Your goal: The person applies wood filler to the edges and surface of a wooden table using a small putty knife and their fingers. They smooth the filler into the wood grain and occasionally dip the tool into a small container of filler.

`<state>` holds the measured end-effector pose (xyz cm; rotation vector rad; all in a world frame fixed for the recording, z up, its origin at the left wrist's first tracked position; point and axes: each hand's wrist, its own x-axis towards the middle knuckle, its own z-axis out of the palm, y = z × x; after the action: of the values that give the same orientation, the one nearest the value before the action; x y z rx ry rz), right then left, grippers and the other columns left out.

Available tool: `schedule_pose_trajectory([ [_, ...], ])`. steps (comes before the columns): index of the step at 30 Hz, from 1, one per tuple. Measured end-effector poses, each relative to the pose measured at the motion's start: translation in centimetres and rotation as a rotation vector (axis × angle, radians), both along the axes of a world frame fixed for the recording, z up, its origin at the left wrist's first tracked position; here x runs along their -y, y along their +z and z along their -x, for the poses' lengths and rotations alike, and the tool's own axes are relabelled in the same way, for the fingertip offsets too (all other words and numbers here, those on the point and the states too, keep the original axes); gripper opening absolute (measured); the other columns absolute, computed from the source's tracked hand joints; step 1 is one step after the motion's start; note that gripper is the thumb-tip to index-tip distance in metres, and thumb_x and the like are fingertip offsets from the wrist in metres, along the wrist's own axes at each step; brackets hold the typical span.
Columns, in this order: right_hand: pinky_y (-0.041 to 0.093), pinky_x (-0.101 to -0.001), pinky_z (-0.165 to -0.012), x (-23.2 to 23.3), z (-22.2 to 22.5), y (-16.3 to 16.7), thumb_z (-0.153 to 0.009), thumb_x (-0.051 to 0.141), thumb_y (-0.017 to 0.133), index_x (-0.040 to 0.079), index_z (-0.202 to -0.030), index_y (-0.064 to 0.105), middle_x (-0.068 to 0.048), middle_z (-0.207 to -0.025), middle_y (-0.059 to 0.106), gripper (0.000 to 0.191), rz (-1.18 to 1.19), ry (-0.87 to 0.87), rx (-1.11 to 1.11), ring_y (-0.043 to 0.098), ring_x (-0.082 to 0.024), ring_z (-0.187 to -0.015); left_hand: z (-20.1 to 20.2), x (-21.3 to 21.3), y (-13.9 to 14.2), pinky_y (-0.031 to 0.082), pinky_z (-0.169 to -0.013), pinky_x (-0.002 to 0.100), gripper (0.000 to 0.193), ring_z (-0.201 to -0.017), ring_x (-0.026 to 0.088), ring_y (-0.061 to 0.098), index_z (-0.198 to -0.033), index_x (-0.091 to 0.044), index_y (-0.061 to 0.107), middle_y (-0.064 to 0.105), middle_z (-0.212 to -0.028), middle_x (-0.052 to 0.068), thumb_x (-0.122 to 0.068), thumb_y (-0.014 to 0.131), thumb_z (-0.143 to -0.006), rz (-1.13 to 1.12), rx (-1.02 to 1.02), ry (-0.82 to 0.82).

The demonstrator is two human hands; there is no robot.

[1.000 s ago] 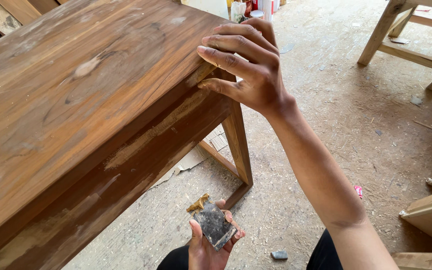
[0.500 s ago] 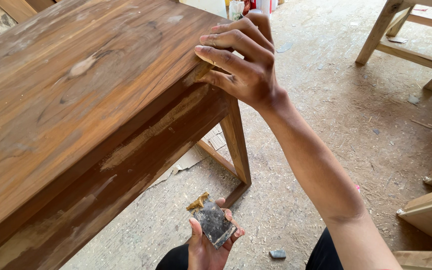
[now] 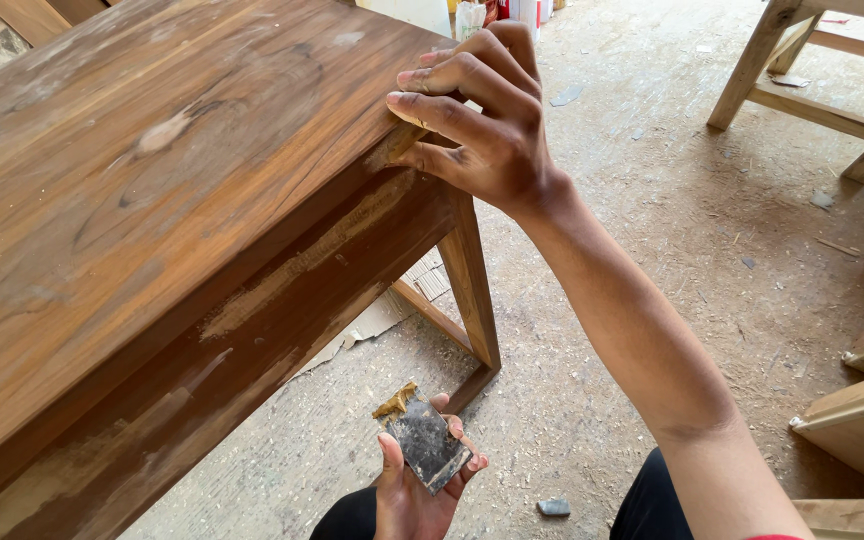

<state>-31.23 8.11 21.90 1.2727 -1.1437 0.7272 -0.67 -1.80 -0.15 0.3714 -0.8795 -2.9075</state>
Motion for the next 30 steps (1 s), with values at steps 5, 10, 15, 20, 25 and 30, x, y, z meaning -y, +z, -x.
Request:
schedule_pose_trajectory([
  [5, 0.046, -0.0375, -0.094, 0.3, 0.8, -0.2, -0.094, 0.039, 0.084, 0.016, -0.118, 0.074, 0.001, -0.107, 0.074, 0.035, -0.004, 0.021, -0.027, 0.067, -0.017, -0.1, 0.0, 0.1, 0.4, 0.063, -0.082, 0.048, 0.088, -0.085, 0.027, 0.071, -0.139, -0.001, 0.04, 0.062, -0.097, 0.014, -0.069, 0.049, -0.084, 0.012, 0.043, -0.003],
  [10, 0.048, -0.0349, -0.094, 0.1, 1.3, -0.3, -0.097, 0.026, 0.09, 0.018, -0.119, 0.074, 0.002, -0.11, 0.075, 0.028, -0.031, -0.004, -0.047, 0.068, -0.015, -0.104, -0.3, 0.3, 0.6, 0.061, -0.083, 0.047, 0.089, -0.085, 0.027, 0.07, -0.141, 0.0, 0.039, 0.061, -0.1, 0.013, -0.069, 0.05, -0.087, -0.009, -0.036, -0.03],
  [15, 0.049, -0.0351, -0.098, -0.6, 0.9, 0.0, -0.094, 0.024, 0.09, 0.017, -0.123, 0.075, 0.001, -0.116, 0.075, 0.034, -0.073, -0.01, -0.039, 0.069, -0.016, -0.11, -0.6, 0.5, 0.3, 0.062, -0.083, 0.048, 0.086, -0.087, 0.027, 0.07, -0.141, -0.001, 0.039, 0.062, -0.1, 0.014, -0.068, 0.049, -0.087, -0.026, -0.015, -0.016],
  [20, 0.049, -0.0379, -0.091, -0.5, 0.6, 0.0, -0.079, 0.04, 0.093, 0.014, -0.113, 0.075, -0.003, -0.108, 0.074, 0.047, -0.074, 0.008, 0.009, 0.065, -0.018, -0.099, -0.8, 0.5, -0.1, 0.063, -0.082, 0.048, 0.084, -0.089, 0.027, 0.07, -0.142, -0.001, 0.038, 0.061, -0.101, 0.016, -0.067, 0.046, -0.091, -0.053, -0.06, -0.003],
  [25, 0.052, -0.0357, -0.104, -0.5, 0.9, -1.2, -0.095, 0.024, 0.093, 0.015, -0.121, 0.074, -0.002, -0.118, 0.076, 0.034, -0.09, -0.04, 0.082, 0.069, -0.018, -0.115, -1.1, 0.7, 0.1, 0.062, -0.085, 0.048, 0.087, -0.089, 0.027, 0.07, -0.142, -0.003, 0.038, 0.061, -0.102, 0.014, -0.069, 0.046, -0.087, -0.016, -0.022, -0.018],
  [30, 0.048, -0.043, -0.123, -0.2, -0.4, -4.2, -0.107, 0.031, 0.076, 0.015, -0.139, 0.063, -0.012, -0.141, 0.064, 0.038, 0.076, -0.037, 0.309, 0.059, -0.029, -0.138, -1.5, 1.1, 0.7, 0.061, -0.087, 0.047, 0.089, -0.091, 0.027, 0.07, -0.144, -0.003, 0.038, 0.061, -0.103, 0.012, -0.071, 0.047, -0.087, -0.005, -0.054, -0.039],
])
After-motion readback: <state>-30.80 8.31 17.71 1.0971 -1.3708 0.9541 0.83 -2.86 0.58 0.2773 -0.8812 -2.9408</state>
